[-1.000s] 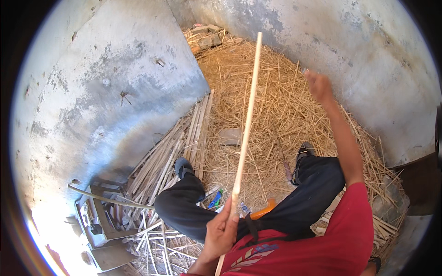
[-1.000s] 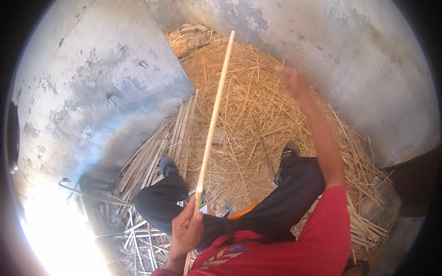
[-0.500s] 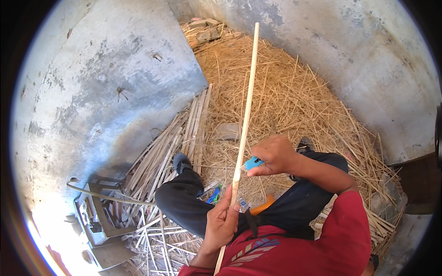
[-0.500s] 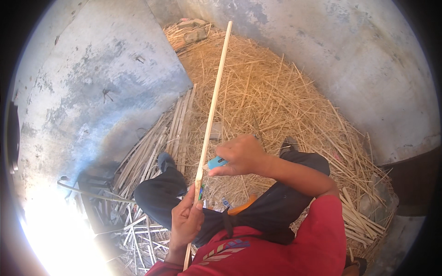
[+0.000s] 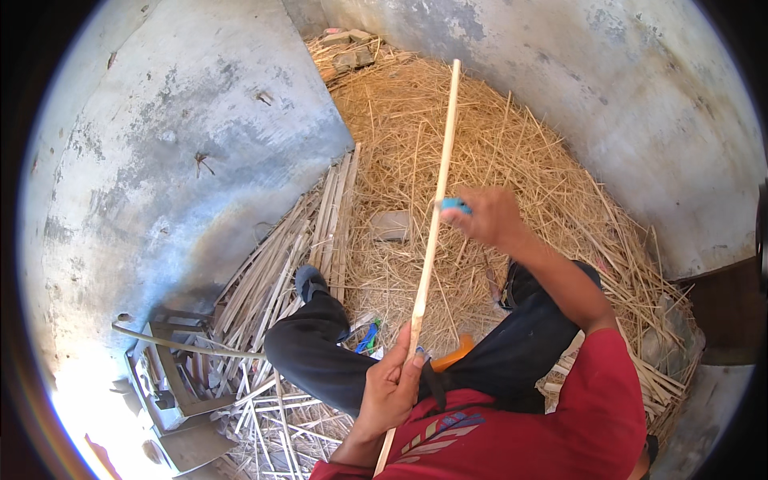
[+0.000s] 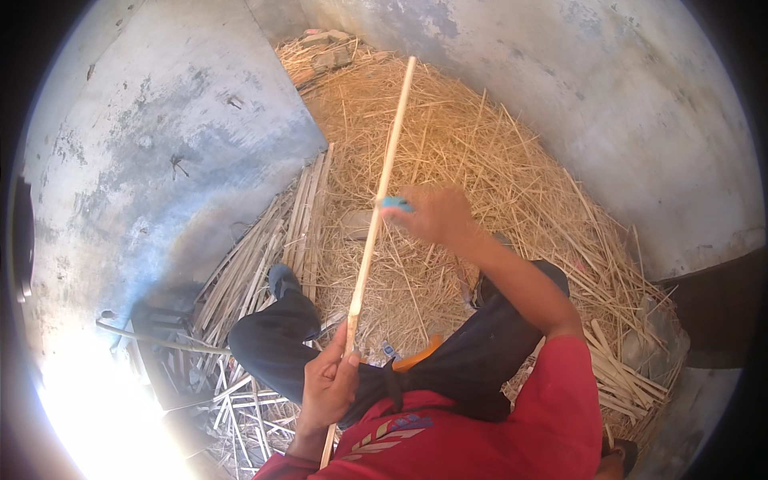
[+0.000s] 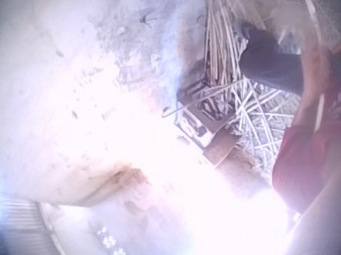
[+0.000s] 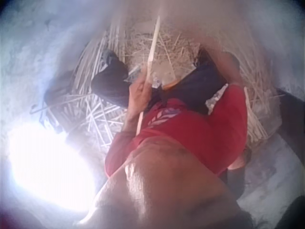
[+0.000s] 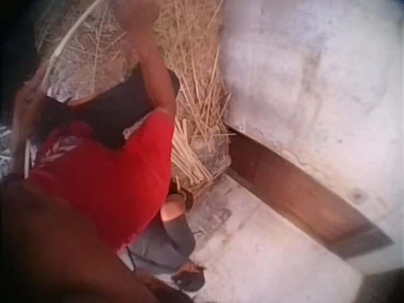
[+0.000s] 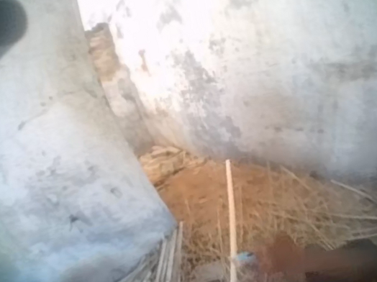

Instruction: The person sits on a straw-covered floor and uses a small knife to peel the outer layer from a long bamboo strip. The person holds the strip with the left hand and scrapes along its length with the knife in the right hand, rotating the strip to work different sides.

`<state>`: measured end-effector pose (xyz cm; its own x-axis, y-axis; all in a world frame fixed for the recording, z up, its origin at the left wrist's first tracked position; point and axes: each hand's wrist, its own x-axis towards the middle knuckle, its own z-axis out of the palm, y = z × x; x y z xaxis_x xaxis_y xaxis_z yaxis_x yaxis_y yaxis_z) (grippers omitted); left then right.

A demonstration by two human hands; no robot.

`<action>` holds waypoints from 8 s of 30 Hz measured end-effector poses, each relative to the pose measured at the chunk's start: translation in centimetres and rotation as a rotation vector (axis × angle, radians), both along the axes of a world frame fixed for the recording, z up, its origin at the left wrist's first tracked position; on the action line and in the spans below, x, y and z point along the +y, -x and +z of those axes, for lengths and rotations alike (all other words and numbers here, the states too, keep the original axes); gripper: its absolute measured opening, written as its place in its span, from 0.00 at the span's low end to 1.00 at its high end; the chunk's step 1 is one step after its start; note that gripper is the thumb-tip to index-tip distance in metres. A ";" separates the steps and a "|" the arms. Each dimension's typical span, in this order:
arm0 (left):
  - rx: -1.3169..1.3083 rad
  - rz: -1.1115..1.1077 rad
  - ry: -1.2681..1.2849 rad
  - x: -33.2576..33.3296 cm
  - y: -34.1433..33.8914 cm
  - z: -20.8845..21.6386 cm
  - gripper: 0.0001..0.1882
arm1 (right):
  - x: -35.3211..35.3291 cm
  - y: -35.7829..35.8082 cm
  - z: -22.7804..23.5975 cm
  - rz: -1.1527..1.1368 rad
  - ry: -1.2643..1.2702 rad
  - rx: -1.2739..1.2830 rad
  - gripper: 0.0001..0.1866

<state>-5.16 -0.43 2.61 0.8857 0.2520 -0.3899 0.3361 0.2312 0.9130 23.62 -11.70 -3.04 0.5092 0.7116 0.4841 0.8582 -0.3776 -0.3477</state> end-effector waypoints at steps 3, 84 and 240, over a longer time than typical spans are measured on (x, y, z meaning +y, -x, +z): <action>0.010 0.042 0.098 0.3 -0.3 -0.5 0.27 | 0.2 1.3 -1.1 0.026 -0.012 0.038 0.28; -0.138 -0.353 -0.249 4.6 -9.7 -4.3 0.27 | -2.1 -12.5 1.6 -0.161 -0.696 1.153 0.16; 0.138 -0.159 0.119 0.0 4.6 -3.1 0.11 | -6.5 -15.5 -4.1 -0.546 0.040 0.232 0.44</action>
